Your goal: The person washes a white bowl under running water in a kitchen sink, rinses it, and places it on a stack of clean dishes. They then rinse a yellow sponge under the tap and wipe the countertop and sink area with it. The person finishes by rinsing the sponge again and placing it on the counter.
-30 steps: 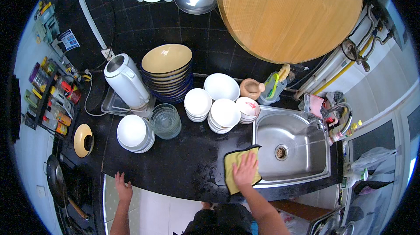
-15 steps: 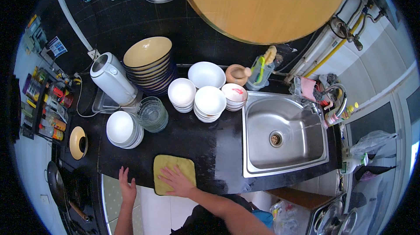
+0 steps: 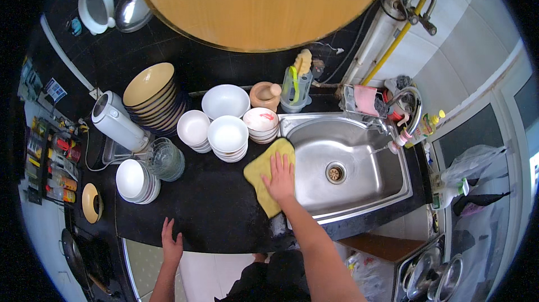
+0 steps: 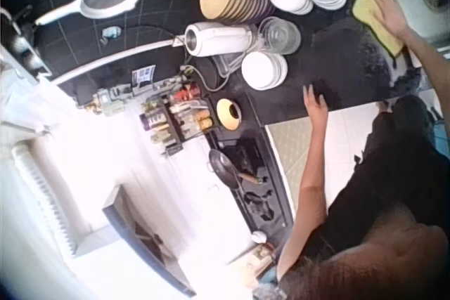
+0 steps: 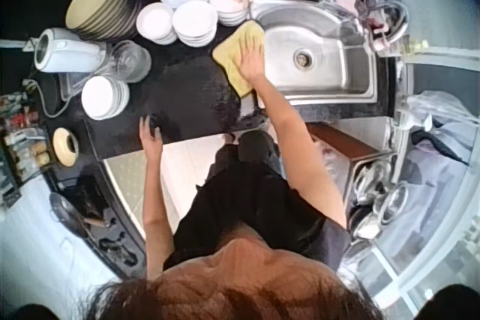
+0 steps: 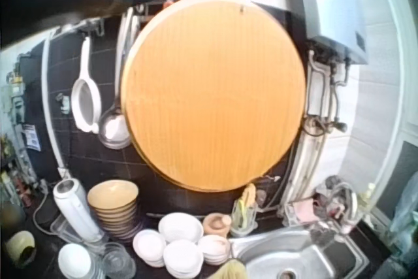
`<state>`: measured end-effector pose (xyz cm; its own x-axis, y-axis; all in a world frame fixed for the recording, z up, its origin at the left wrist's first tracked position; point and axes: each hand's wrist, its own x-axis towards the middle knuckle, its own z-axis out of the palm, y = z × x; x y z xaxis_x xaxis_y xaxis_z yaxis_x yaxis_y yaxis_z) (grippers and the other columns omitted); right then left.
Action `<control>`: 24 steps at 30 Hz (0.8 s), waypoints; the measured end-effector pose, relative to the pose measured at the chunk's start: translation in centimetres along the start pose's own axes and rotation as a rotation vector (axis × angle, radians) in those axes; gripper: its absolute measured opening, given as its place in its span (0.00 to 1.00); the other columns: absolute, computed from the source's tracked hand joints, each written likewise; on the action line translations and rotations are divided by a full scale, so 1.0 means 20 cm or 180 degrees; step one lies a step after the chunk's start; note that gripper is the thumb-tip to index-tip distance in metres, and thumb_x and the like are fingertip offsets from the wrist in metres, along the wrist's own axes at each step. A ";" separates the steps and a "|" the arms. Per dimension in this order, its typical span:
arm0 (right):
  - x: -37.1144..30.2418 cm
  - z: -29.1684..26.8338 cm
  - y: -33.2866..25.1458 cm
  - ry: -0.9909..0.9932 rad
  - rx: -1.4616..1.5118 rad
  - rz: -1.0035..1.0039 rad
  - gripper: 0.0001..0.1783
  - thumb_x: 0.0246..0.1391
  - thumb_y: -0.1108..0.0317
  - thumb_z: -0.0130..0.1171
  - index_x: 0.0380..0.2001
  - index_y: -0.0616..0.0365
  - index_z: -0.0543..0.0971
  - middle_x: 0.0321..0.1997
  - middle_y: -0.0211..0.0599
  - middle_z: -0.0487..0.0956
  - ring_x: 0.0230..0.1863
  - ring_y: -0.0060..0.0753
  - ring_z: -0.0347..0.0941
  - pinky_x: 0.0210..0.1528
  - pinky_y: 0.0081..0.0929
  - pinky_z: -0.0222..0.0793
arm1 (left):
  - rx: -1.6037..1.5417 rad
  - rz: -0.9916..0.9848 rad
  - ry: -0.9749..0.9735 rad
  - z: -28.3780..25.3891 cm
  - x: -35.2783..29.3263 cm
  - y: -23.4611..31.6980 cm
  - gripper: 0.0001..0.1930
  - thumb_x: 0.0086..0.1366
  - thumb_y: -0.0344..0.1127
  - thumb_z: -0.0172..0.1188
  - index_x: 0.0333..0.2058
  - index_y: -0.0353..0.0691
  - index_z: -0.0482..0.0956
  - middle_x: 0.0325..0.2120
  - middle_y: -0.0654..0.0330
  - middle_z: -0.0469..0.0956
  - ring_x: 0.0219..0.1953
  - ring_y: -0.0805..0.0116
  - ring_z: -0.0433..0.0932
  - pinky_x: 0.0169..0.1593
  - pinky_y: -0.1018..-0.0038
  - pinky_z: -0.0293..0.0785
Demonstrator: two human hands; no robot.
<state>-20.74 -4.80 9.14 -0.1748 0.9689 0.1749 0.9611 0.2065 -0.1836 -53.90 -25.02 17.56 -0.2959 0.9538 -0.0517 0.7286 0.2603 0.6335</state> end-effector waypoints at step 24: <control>-0.93 -0.44 1.11 -0.0853 0.1229 -0.1130 0.24 0.43 0.71 0.50 0.48 0.56 0.66 0.51 0.37 0.67 0.53 0.40 0.61 0.56 0.36 0.54 | -0.0267 0.0877 -0.0704 0.71 0.13 1.01 0.26 0.50 0.20 0.52 0.51 0.37 0.64 0.57 0.48 0.56 0.58 0.52 0.56 0.59 0.68 0.52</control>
<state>5.81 -19.42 10.34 -0.5679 0.8216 0.0488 0.6951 0.5105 -0.5062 -31.12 -15.10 19.29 0.0521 0.9982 -0.0299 0.7064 -0.0156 0.7077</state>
